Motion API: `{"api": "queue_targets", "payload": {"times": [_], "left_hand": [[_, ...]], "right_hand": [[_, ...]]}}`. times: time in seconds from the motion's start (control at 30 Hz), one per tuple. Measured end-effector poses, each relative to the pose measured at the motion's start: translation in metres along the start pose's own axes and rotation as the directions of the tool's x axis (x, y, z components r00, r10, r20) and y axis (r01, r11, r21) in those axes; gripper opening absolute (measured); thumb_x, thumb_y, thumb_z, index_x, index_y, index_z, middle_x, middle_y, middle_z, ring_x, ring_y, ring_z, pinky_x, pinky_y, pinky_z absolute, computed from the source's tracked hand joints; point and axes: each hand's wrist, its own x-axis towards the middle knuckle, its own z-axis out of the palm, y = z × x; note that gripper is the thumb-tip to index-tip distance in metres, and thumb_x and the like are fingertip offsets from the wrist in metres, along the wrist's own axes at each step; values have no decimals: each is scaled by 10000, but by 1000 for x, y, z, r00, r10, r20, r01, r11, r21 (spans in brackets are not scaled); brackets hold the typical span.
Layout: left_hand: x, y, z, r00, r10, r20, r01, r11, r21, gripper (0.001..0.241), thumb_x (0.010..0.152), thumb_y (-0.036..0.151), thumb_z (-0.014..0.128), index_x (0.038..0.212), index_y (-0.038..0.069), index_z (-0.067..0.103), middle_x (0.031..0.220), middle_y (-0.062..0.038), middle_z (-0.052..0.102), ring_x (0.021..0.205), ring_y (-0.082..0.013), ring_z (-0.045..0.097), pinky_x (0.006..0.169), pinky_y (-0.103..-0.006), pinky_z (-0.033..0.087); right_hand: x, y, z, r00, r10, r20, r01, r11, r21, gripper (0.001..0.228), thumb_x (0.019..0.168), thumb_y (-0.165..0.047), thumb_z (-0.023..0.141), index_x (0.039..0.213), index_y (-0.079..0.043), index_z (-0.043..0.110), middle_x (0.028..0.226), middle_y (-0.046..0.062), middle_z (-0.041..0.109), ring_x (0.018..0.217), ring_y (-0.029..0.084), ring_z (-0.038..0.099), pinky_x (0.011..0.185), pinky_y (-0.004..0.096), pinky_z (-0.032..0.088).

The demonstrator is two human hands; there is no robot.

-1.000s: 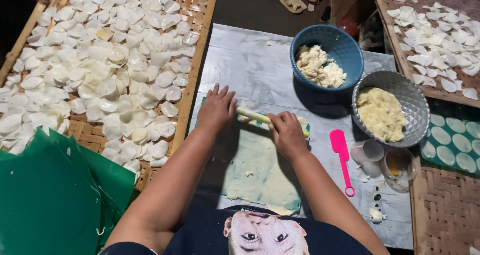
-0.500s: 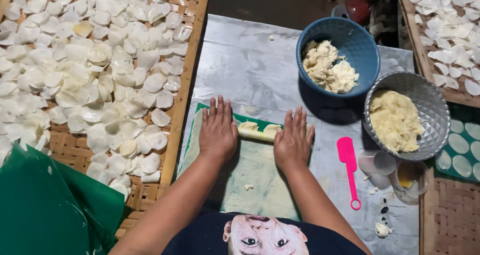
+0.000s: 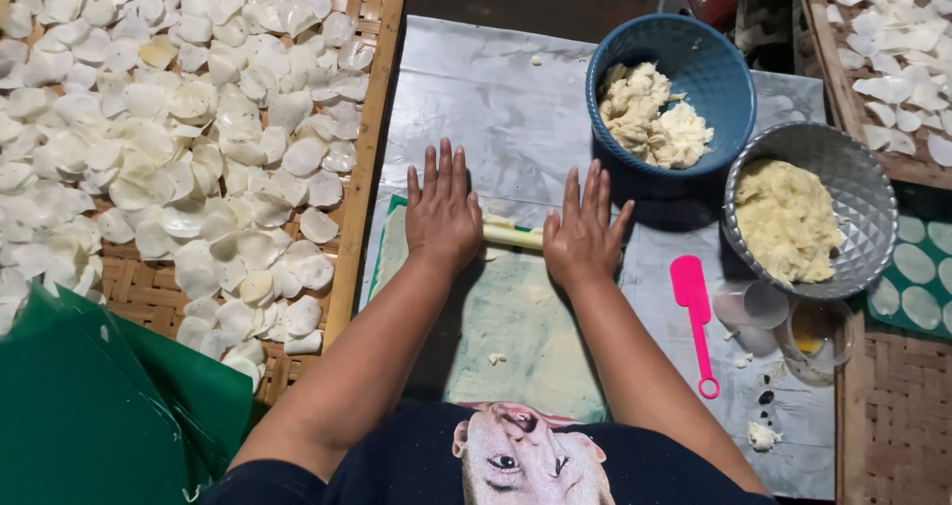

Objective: Rolling out thin layers of dough on a work surface using a small rolling pin and spatula

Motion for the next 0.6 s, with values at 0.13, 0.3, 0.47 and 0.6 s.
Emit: {"api": "queue_targets", "payload": {"times": [0.13, 0.3, 0.47, 0.6], "left_hand": [[-47, -1, -2, 1000, 23, 4, -23, 1000, 15, 683, 1042, 358, 279, 1656, 88, 144, 1740, -123, 34, 1599, -323, -4, 1280, -505, -2], [-72, -2, 4, 998, 29, 59, -31, 999, 43, 669, 1051, 381, 257, 1644, 87, 160, 1737, -123, 40, 1594, -309, 1, 1276, -494, 9], [-29, 1, 6, 998, 34, 43, -36, 999, 33, 665, 1052, 384, 250, 1644, 87, 188, 1738, -114, 65, 1595, -318, 30, 1280, -501, 12], [18, 1, 21, 996, -2, 88, -2, 999, 52, 703, 1041, 437, 223, 1655, 104, 143, 1740, -95, 17, 1598, -314, -22, 1279, -532, -65]], "right_hand": [[-50, -6, -7, 1000, 8, 23, -8, 1000, -4, 691, 999, -363, 384, 1628, -104, 264, 1727, 161, 137, 1601, 276, 94, 1215, 677, 68], [-82, -4, -11, 992, -21, 123, 18, 1000, 26, 651, 1065, -392, 305, 1627, -74, 215, 1717, 173, 145, 1594, 299, 95, 1220, 661, 65], [-36, 0, -4, 976, 64, 210, -53, 997, -54, 655, 1055, -426, 237, 1634, -121, 208, 1732, 119, 97, 1603, 255, 21, 1229, 663, -2], [3, 6, 5, 971, 98, 218, -89, 995, -50, 685, 1019, -431, 251, 1653, -195, 149, 1743, 69, 22, 1604, 225, -31, 1232, 680, -14]]}}
